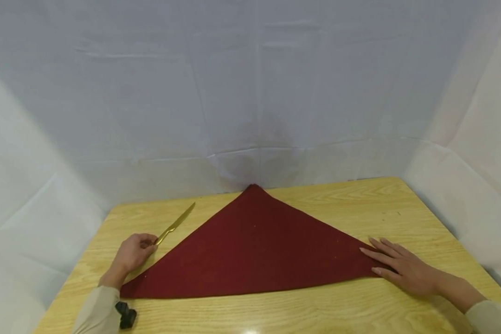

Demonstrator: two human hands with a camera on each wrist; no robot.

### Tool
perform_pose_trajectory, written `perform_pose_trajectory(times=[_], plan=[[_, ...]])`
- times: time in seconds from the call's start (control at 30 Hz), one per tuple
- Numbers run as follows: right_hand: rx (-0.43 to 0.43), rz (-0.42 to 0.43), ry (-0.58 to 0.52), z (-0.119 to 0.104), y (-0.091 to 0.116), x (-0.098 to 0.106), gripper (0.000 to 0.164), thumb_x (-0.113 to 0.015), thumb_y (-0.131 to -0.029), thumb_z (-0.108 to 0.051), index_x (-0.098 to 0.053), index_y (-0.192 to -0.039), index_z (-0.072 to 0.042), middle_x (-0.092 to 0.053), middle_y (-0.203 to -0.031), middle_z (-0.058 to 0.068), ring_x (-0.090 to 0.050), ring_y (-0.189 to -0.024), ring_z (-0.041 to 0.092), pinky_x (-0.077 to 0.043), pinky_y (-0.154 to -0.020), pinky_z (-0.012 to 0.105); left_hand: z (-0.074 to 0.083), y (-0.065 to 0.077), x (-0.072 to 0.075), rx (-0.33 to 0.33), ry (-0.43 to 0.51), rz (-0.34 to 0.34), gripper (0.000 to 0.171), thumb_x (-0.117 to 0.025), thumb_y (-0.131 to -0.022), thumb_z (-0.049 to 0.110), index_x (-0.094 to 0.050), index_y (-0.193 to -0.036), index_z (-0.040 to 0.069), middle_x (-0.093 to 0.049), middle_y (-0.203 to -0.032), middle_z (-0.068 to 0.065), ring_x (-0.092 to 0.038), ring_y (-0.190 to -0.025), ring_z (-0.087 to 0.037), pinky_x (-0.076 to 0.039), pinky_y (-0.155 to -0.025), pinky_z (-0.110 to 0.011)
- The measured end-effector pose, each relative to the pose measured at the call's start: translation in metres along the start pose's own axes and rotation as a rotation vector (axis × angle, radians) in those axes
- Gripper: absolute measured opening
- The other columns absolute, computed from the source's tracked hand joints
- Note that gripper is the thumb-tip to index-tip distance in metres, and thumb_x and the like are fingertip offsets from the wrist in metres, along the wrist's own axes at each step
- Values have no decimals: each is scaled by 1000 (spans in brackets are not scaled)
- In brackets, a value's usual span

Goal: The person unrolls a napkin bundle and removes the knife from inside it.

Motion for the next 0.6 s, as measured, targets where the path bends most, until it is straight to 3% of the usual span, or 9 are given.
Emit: perform_pose_trajectory(times=[0.33,0.6], plan=[[-8,-15,-4,3,1,-2,46,-55,-97,-14,-47,-142,-11,-39,-145,19,-8,-140,7,1,-105,9,-3,5,-2,17,11,2,26,-66,-87,4,-65,-109,-11,-67,-94,-20,-64,-86,-37,-51,-74,-50],[6,-9,-6,3,0,-2,47,-56,-97,-13,-47,-142,-10,-38,-146,18,-10,-141,10,0,-105,9,-4,6,0,-12,31,8,24,-66,-88,3,-66,-108,-10,-67,-98,-23,-64,-90,-39,-50,-75,-51]])
Point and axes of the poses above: each hand's wrist, its own y-axis away from the middle knuckle, its own x-axis out of the back of the hand, z = x × y, the point moved 5 cm from there along -y, towards the middle knuckle
